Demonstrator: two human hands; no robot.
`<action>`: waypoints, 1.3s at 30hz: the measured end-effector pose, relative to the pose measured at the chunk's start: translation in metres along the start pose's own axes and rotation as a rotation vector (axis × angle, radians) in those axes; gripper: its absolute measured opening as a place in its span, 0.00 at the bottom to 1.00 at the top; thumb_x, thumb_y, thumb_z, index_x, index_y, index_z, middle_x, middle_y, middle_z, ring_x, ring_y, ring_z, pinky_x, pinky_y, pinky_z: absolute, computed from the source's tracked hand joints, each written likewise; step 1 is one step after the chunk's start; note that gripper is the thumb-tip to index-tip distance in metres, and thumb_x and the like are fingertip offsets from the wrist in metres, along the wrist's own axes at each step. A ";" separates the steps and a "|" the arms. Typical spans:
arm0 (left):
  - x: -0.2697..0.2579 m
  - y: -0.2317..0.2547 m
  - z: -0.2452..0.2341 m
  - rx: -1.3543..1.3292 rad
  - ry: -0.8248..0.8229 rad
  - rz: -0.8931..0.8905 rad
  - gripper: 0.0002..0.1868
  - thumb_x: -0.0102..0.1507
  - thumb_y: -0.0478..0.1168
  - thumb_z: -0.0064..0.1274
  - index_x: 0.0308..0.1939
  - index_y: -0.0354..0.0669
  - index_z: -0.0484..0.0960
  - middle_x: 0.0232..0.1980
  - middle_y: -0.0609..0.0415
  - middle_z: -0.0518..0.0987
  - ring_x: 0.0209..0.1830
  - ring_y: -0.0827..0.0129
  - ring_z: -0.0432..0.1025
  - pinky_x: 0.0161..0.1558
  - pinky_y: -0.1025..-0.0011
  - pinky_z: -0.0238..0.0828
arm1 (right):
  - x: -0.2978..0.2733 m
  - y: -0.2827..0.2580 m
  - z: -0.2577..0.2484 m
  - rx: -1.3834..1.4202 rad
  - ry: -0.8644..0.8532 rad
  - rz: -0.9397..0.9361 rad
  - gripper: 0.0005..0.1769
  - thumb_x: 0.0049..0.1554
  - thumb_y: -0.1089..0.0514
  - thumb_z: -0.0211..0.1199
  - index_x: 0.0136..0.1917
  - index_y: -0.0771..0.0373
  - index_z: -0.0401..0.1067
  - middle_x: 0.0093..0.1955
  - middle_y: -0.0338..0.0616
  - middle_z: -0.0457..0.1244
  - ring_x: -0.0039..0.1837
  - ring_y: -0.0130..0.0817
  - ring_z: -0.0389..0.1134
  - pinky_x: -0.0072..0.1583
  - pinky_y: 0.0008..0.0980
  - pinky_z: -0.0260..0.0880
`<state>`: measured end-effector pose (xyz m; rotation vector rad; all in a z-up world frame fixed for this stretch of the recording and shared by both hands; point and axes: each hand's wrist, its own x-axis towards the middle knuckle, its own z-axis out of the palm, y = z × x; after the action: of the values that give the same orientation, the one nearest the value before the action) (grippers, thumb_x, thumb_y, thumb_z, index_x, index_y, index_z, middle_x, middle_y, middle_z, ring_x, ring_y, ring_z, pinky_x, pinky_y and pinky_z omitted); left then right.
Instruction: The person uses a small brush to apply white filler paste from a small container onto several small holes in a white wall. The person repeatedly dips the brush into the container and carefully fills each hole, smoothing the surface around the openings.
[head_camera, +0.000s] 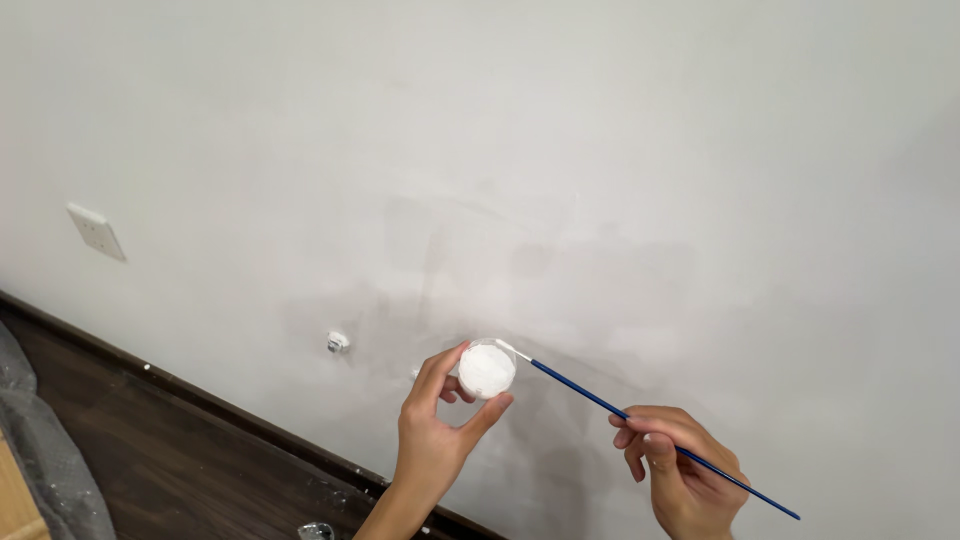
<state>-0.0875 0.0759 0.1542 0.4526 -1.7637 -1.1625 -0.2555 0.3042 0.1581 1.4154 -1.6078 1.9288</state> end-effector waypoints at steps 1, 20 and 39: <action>0.007 0.006 -0.003 -0.010 -0.014 0.010 0.39 0.56 0.48 0.79 0.70 0.46 0.82 0.61 0.58 0.86 0.43 0.72 0.80 0.48 0.68 0.76 | 0.007 -0.008 0.001 -0.023 -0.014 0.025 0.15 0.72 0.56 0.61 0.57 0.72 0.80 0.51 0.60 0.75 0.40 0.35 0.76 0.35 0.28 0.73; 0.062 0.052 -0.036 -0.011 -0.185 0.093 0.41 0.59 0.54 0.76 0.72 0.44 0.81 0.64 0.56 0.85 0.42 0.74 0.81 0.45 0.70 0.79 | 0.045 -0.102 0.033 -0.095 0.062 0.160 0.12 0.72 0.60 0.62 0.60 0.72 0.81 0.53 0.57 0.74 0.41 0.35 0.74 0.38 0.30 0.74; 0.041 0.067 -0.015 -0.023 -0.080 0.048 0.40 0.59 0.52 0.76 0.72 0.44 0.81 0.62 0.56 0.85 0.41 0.74 0.79 0.46 0.70 0.76 | 0.120 -0.063 -0.032 -0.696 -0.353 -0.608 0.16 0.57 0.69 0.76 0.59 0.65 0.83 0.62 0.49 0.75 0.43 0.32 0.74 0.41 0.29 0.76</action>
<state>-0.0827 0.0712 0.2334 0.3524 -1.8180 -1.1809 -0.2862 0.3097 0.2941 1.6867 -1.5050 0.7141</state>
